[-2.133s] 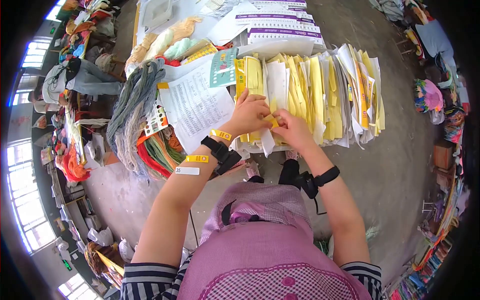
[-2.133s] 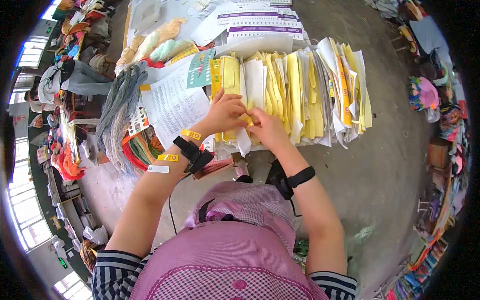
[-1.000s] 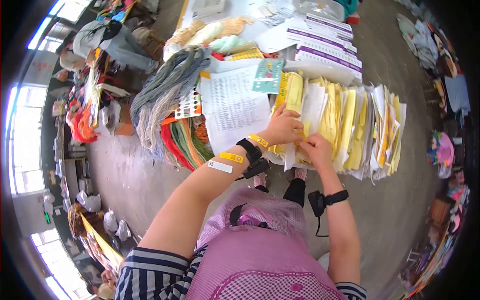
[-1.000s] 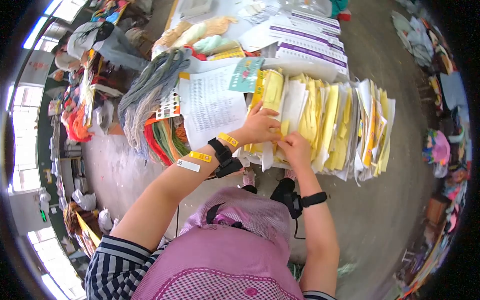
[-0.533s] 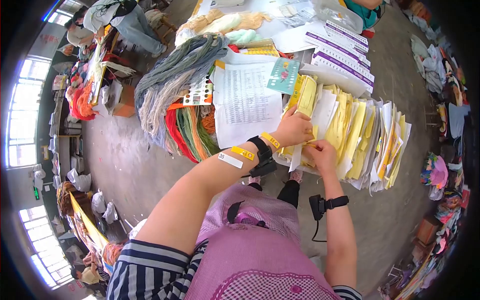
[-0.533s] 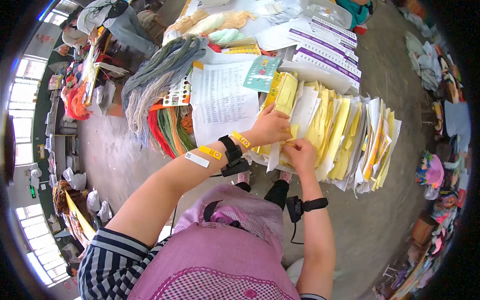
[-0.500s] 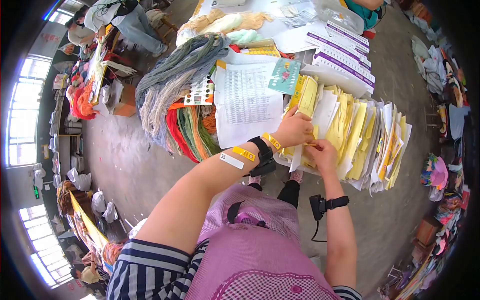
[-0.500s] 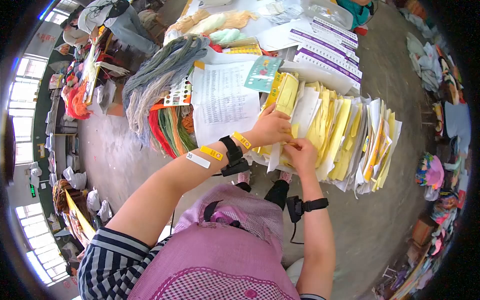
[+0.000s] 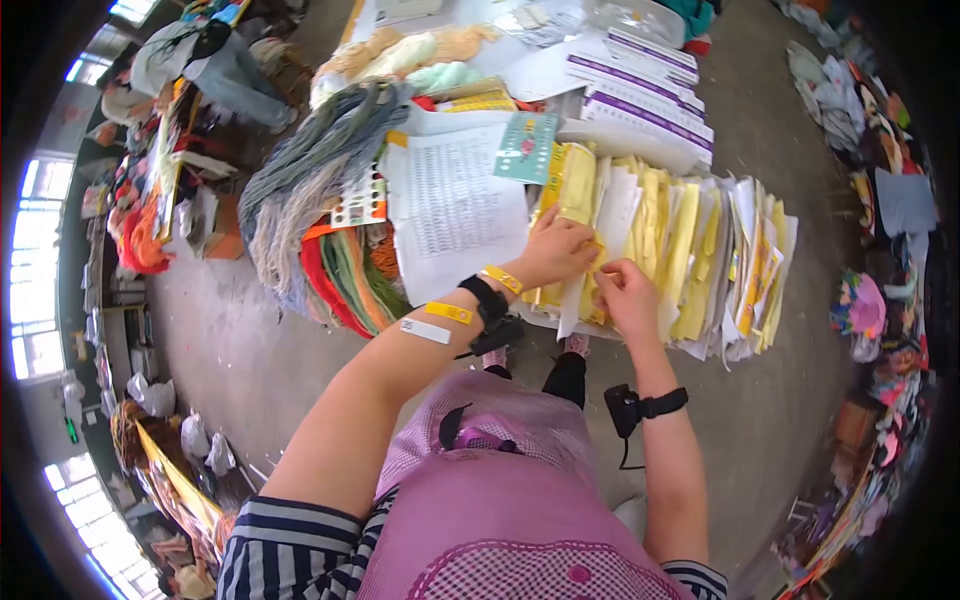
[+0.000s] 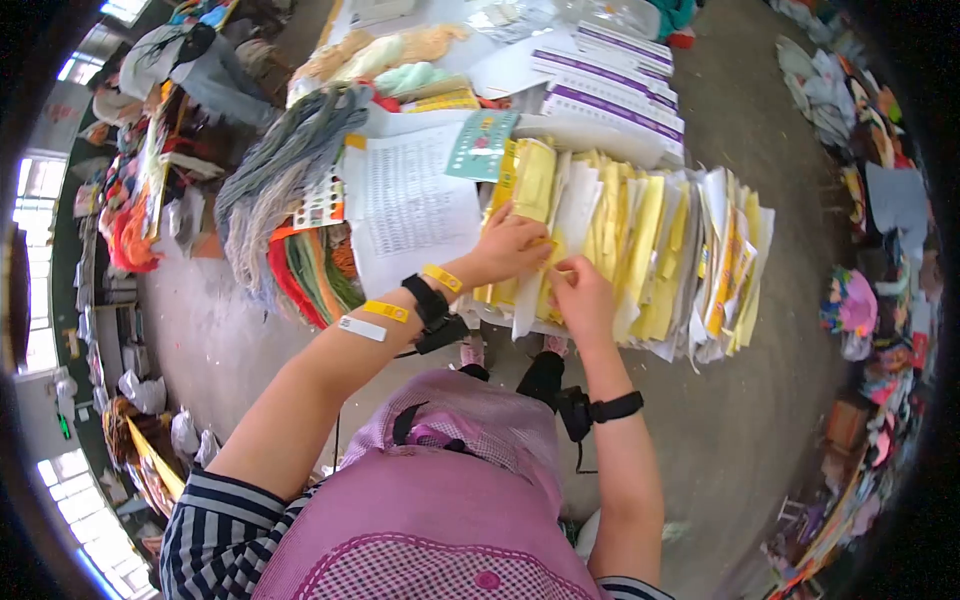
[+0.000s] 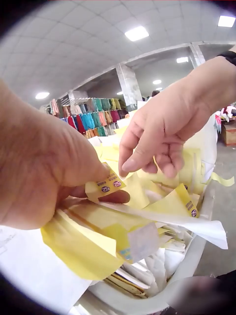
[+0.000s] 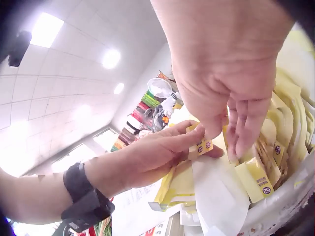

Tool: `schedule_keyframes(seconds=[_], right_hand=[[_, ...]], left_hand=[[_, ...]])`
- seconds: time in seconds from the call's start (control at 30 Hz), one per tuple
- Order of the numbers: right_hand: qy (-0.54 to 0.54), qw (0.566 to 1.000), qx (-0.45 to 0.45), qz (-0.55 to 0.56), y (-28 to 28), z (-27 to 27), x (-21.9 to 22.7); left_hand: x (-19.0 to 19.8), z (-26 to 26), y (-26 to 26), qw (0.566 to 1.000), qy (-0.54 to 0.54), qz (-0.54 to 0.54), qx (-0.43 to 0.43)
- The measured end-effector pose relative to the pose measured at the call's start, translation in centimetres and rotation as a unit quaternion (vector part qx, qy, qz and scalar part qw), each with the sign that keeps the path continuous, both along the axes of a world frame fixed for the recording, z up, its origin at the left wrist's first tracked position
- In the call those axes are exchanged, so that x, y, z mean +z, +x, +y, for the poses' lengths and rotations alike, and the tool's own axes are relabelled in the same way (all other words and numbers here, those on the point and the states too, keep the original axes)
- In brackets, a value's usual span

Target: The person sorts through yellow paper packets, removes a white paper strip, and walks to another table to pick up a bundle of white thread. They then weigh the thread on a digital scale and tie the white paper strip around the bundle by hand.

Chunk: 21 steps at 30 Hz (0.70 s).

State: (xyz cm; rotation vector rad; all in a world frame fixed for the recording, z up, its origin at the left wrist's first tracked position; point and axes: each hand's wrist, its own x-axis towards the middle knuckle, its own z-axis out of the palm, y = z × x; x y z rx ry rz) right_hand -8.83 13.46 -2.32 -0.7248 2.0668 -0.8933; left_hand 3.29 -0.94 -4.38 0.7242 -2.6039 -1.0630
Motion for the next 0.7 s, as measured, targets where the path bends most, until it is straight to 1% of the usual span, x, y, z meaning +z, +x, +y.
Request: schedule_keyframes(seconds=[0.07,0.13,0.2,0.23,0.27,0.3,0.33,0.37,0.4,0.47,0.57,0.6,0.63,0.67,0.7], right_hand=[[-0.101,0.993,0.047,-0.026,0.5,0.4,-3.0],[-0.093,0.995,0.034,-0.022,1.7,0.4,-2.2],[-0.086,0.996,0.021,-0.015,2.5,0.3,-1.6],[-0.064,0.998,0.026,0.012,2.6,0.2,-1.5],[-0.04,0.998,0.031,0.038,2.9,0.3,-1.4],[-0.059,0.997,0.023,0.041,3.2,0.4,0.1],[-0.056,0.998,0.011,0.042,3.4,0.5,-0.1],[-0.071,0.996,-0.001,0.058,3.5,0.6,-0.5],[-0.086,0.994,-0.012,0.073,3.6,0.6,-0.6],[-0.081,0.994,-0.042,0.052,3.3,1.0,-0.6],[-0.083,0.992,-0.078,0.06,2.7,2.0,-1.9],[-0.111,0.984,-0.084,0.109,2.6,2.3,-1.6],[-0.139,0.973,-0.09,0.158,2.6,2.5,-1.3],[-0.139,0.973,-0.099,0.156,2.6,2.7,-1.0],[-0.177,0.972,-0.065,0.138,2.9,2.6,0.3]], left_hand=[[0.5,-0.7,0.0,0.998,0.04,-0.052,-0.012],[0.8,-1.1,-0.1,0.997,0.06,-0.05,-0.023],[0.8,-1.6,-0.1,0.981,0.193,-0.013,0.007],[1.4,-1.7,-0.1,0.98,0.197,-0.009,0.018],[1.9,-1.6,-0.2,0.98,0.2,-0.011,0.005],[1.9,-1.6,-0.1,0.961,0.272,0.023,0.036],[1.7,-1.7,-0.1,0.936,0.341,0.055,0.068],[1.5,-1.7,-0.1,0.946,0.313,0.056,0.055],[1.4,-1.7,0.0,0.946,0.315,0.052,0.046],[1.2,-1.8,0.2,0.961,0.268,0.035,0.057],[2.0,-1.5,0.1,0.959,0.278,0.015,0.052],[2.0,-1.6,0.3,0.959,0.279,0.012,0.05],[2.2,-1.8,0.4,0.963,0.264,-0.018,0.041],[2.1,-2.0,0.4,0.964,0.263,-0.023,0.033],[1.7,-2.1,0.5,0.963,0.268,-0.011,0.04]])
